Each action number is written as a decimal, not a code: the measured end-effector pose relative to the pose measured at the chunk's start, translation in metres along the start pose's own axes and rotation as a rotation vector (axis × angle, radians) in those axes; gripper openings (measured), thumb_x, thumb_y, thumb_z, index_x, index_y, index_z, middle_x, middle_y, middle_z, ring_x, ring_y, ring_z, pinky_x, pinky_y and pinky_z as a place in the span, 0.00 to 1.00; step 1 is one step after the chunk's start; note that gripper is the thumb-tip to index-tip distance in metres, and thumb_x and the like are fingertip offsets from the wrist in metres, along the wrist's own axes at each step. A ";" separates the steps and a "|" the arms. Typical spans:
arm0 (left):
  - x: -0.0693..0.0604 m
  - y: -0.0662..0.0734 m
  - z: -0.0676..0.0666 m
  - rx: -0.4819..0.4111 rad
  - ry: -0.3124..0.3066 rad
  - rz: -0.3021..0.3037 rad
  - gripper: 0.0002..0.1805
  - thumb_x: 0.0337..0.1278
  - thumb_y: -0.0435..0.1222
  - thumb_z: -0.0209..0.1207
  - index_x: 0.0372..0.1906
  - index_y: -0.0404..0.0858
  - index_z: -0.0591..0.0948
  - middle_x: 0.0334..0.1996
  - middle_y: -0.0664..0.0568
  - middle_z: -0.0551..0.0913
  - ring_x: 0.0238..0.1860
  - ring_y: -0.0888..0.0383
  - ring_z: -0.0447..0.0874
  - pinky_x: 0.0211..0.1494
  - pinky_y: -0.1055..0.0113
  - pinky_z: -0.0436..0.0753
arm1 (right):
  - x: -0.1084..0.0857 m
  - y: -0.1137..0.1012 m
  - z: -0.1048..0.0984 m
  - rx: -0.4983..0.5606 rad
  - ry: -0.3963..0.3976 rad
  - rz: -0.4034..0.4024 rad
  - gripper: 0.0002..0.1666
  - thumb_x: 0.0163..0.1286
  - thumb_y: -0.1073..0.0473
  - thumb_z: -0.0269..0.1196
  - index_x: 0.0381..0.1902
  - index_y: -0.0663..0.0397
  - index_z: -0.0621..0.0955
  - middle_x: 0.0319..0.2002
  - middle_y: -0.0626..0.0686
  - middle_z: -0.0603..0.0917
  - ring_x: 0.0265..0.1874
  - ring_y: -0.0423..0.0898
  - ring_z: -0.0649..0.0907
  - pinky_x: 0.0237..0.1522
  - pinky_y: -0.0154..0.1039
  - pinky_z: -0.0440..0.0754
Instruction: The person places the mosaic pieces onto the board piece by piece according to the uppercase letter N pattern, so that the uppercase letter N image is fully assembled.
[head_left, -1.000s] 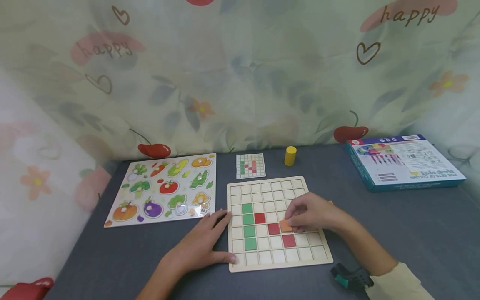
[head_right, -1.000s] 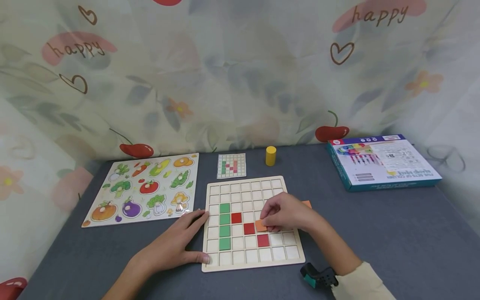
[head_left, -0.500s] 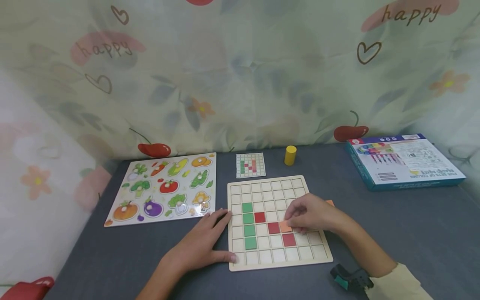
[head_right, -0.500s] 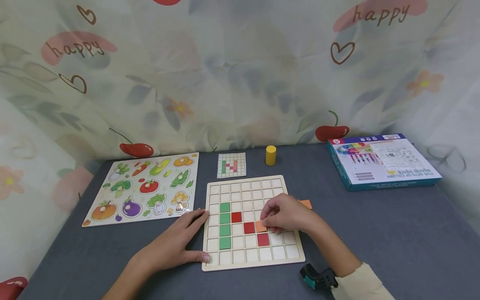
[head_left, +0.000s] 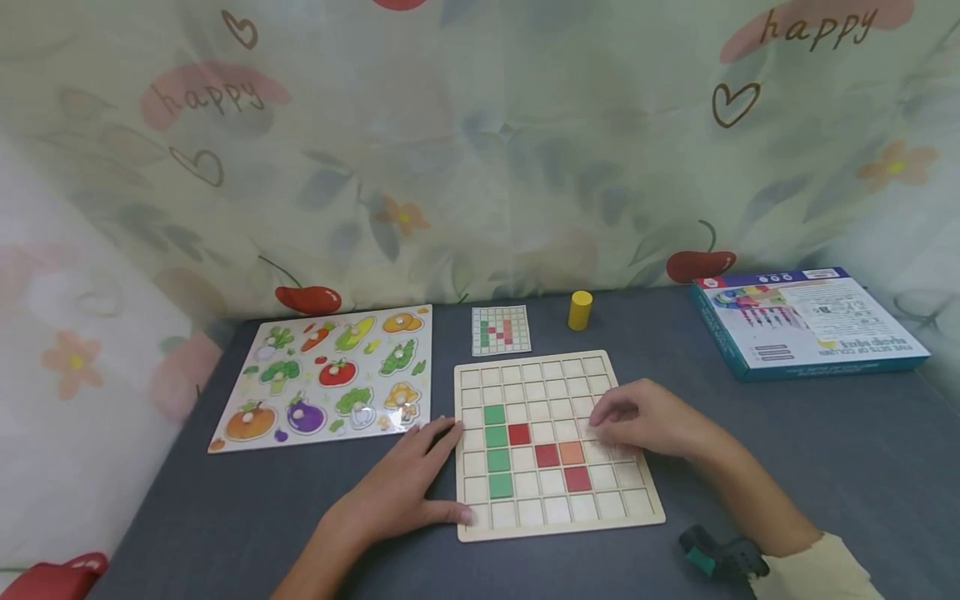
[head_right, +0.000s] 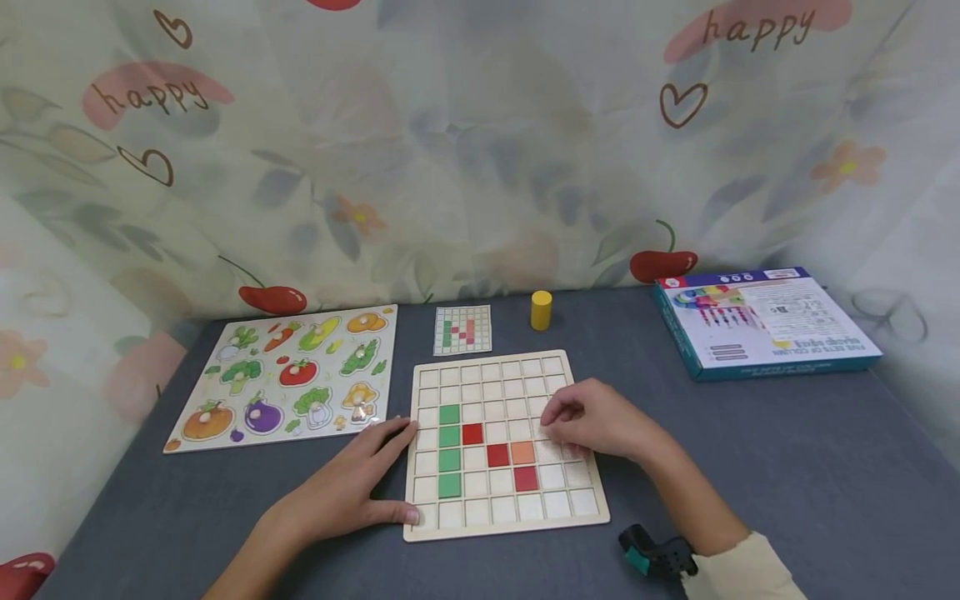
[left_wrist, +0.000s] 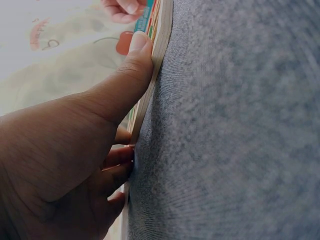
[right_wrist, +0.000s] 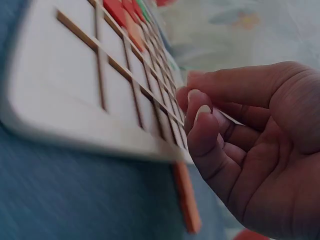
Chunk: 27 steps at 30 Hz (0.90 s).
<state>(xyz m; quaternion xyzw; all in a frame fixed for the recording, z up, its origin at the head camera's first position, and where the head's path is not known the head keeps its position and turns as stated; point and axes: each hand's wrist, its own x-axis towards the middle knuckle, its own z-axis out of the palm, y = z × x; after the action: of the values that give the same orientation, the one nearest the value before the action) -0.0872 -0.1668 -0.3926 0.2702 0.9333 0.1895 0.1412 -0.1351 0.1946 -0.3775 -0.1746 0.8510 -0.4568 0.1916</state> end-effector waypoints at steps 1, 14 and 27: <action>0.000 0.000 0.000 0.001 0.001 0.001 0.59 0.49 0.71 0.60 0.80 0.42 0.58 0.76 0.46 0.57 0.76 0.46 0.53 0.76 0.46 0.54 | -0.002 0.001 -0.004 -0.008 0.014 0.008 0.05 0.66 0.64 0.68 0.39 0.59 0.86 0.21 0.51 0.79 0.18 0.47 0.76 0.21 0.38 0.78; 0.001 -0.001 -0.001 0.000 0.000 0.008 0.59 0.50 0.71 0.60 0.80 0.41 0.58 0.76 0.46 0.57 0.76 0.46 0.53 0.76 0.45 0.53 | -0.022 0.021 -0.053 -0.148 0.174 0.139 0.12 0.68 0.60 0.68 0.45 0.62 0.85 0.27 0.51 0.80 0.19 0.48 0.76 0.22 0.41 0.77; 0.000 -0.001 0.000 0.002 0.007 0.013 0.59 0.49 0.71 0.61 0.79 0.41 0.58 0.76 0.46 0.57 0.76 0.47 0.54 0.76 0.46 0.54 | -0.021 0.038 -0.053 -0.184 0.114 0.131 0.12 0.60 0.64 0.71 0.43 0.59 0.84 0.26 0.50 0.75 0.20 0.47 0.76 0.19 0.39 0.78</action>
<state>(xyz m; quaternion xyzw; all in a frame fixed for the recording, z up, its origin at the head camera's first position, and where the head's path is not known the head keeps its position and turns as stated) -0.0875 -0.1676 -0.3928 0.2759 0.9322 0.1907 0.1362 -0.1474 0.2615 -0.3790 -0.1094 0.9083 -0.3726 0.1554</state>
